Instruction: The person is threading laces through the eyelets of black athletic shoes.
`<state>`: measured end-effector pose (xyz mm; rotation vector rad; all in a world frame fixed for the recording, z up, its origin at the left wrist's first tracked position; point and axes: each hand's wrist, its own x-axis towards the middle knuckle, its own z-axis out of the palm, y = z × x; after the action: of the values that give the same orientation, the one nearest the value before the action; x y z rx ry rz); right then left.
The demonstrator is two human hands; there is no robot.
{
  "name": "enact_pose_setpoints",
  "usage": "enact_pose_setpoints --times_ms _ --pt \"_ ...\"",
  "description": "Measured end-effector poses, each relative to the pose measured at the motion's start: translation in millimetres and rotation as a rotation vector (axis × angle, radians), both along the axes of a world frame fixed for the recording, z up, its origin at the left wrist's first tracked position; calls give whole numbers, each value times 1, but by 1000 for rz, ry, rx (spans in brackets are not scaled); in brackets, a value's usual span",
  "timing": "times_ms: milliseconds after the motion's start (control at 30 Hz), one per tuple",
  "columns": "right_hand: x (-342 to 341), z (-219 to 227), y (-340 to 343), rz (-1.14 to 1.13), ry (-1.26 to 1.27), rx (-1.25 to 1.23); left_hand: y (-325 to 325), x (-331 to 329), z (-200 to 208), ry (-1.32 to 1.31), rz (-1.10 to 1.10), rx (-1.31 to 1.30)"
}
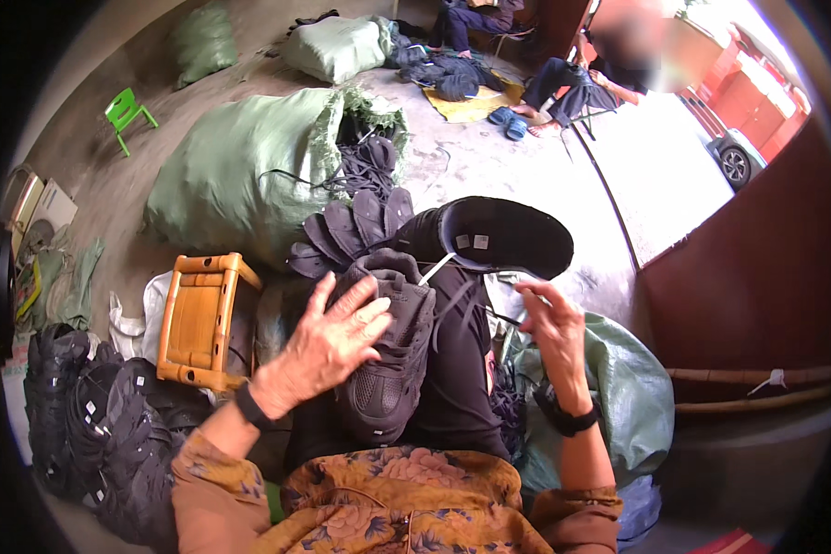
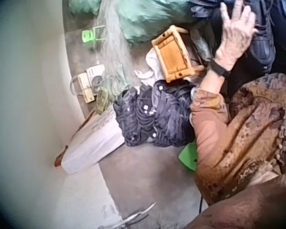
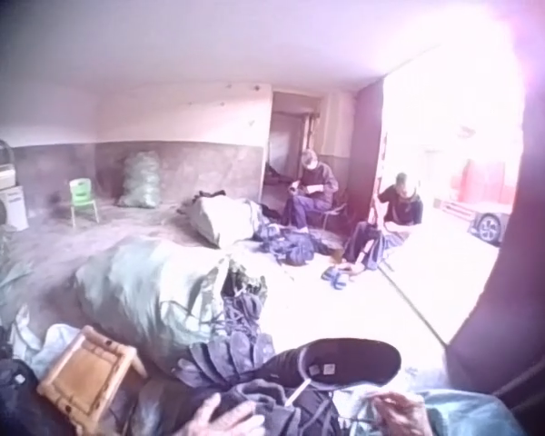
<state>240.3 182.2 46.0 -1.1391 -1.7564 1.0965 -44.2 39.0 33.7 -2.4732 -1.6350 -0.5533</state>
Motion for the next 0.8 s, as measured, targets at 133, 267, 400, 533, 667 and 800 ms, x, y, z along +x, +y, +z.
enact_pose_setpoints --times_ms 133,267,400,533,667,800 --pt "10 -17 -16 59 77 -150 -1 -23 24 124 -120 -36" --pt "-13 -33 -37 202 66 -234 13 -21 28 191 -164 -108" --pt "-40 -36 -52 364 28 -295 18 -26 17 137 -190 -183" --pt "-51 -39 -62 478 26 -332 15 -25 7 -370 -223 -387" --pt "-58 -46 -68 522 84 -425 26 -22 4 -626 -164 -515" --pt "-64 -50 -70 541 145 -492 29 -12 0 -128 152 -445"
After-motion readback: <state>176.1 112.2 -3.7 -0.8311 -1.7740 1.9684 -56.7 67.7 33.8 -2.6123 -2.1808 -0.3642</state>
